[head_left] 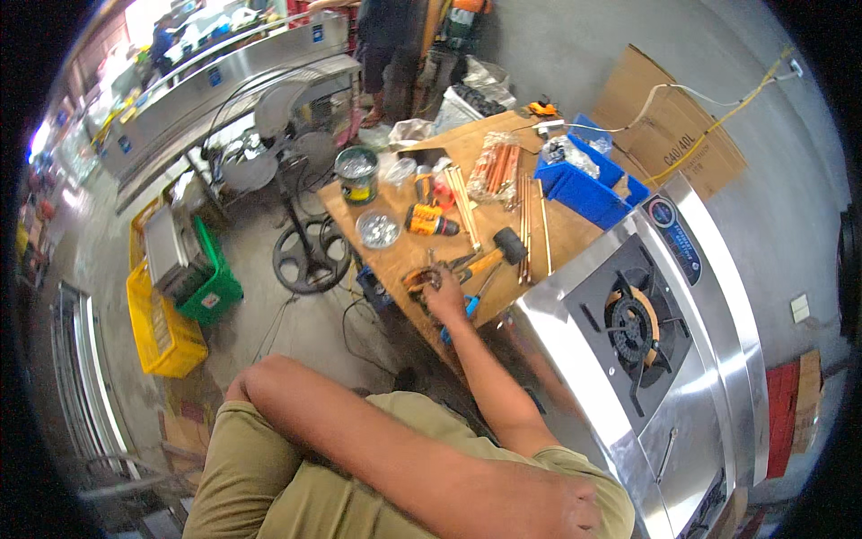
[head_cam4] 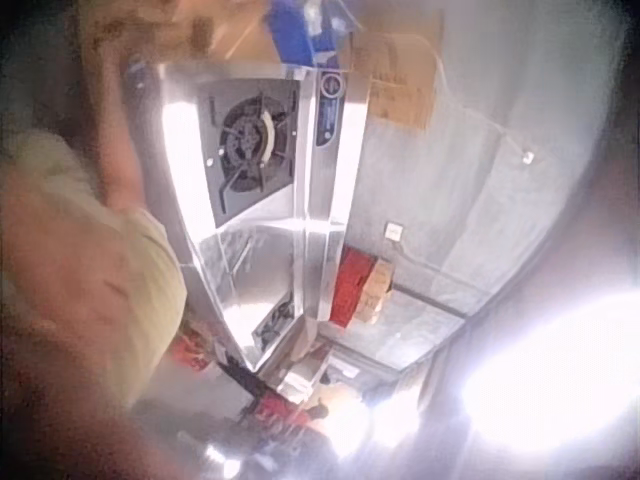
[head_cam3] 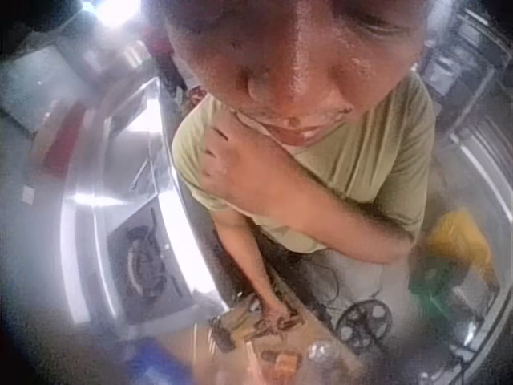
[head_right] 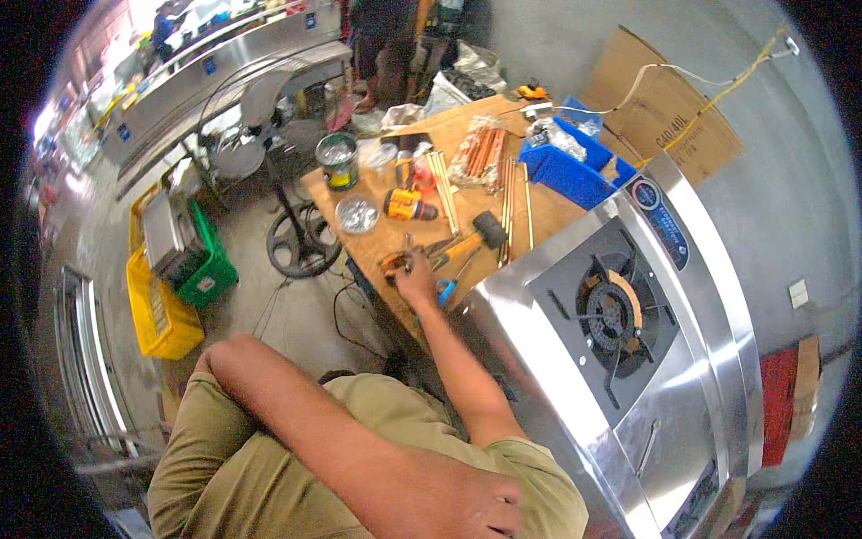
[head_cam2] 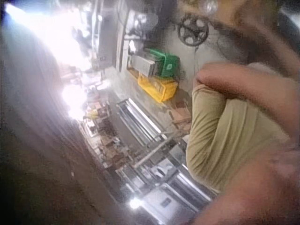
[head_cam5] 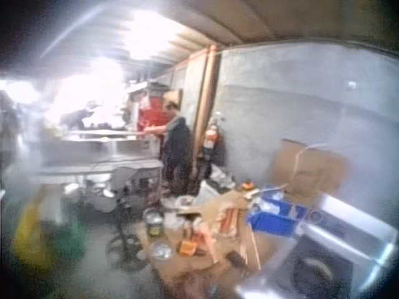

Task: The person assembles a stainless steel gas stove by attaching a metal panel to its side. They use a wrench to tighten bolts and a hammer to tap the panel into place, working at a cluttered workbench.

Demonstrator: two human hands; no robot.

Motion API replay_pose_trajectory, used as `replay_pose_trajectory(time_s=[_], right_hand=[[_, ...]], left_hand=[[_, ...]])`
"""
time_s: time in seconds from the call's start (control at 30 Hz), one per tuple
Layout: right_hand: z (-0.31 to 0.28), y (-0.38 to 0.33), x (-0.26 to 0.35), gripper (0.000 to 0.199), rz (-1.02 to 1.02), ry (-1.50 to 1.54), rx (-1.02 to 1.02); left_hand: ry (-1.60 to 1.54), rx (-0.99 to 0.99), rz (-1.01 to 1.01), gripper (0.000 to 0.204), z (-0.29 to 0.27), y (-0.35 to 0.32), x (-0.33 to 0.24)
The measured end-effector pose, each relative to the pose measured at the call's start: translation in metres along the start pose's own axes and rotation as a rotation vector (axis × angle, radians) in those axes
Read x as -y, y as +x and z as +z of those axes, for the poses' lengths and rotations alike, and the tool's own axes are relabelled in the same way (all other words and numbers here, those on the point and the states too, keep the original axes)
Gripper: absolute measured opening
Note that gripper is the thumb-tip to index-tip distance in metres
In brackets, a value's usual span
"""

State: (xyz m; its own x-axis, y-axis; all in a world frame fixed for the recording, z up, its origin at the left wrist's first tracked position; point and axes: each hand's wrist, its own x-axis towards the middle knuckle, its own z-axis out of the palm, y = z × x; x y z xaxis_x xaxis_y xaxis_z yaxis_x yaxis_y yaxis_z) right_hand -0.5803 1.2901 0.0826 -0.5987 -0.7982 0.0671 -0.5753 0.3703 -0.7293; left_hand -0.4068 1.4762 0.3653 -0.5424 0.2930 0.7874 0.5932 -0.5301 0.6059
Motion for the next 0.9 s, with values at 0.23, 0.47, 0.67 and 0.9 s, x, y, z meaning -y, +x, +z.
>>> replay_pose_trajectory(time_s=[0.23, 0.47, 0.67, 0.9], right_hand=[[-0.071, -0.032, 0.067, 0.039, -0.176, 0.088, -0.052], [-0.181, -0.039, 0.171, 0.033, -0.054, 0.180, -0.144], [-0.243, -0.013, 0.202, 0.026, -0.017, -0.151, -0.568], [-0.297, 0.067, 0.152, 0.020, 0.267, -0.399, -0.293]], left_hand=[[-0.109, 0.130, -0.003, 0.040, -0.101, 0.015, -0.015], [-0.284, 0.360, 0.058, 0.041, -0.190, 0.027, -0.037], [-0.392, 0.475, 0.102, 0.043, -0.258, 0.039, -0.046], [-0.382, 0.517, 0.089, 0.044, -0.341, 0.062, -0.033]])
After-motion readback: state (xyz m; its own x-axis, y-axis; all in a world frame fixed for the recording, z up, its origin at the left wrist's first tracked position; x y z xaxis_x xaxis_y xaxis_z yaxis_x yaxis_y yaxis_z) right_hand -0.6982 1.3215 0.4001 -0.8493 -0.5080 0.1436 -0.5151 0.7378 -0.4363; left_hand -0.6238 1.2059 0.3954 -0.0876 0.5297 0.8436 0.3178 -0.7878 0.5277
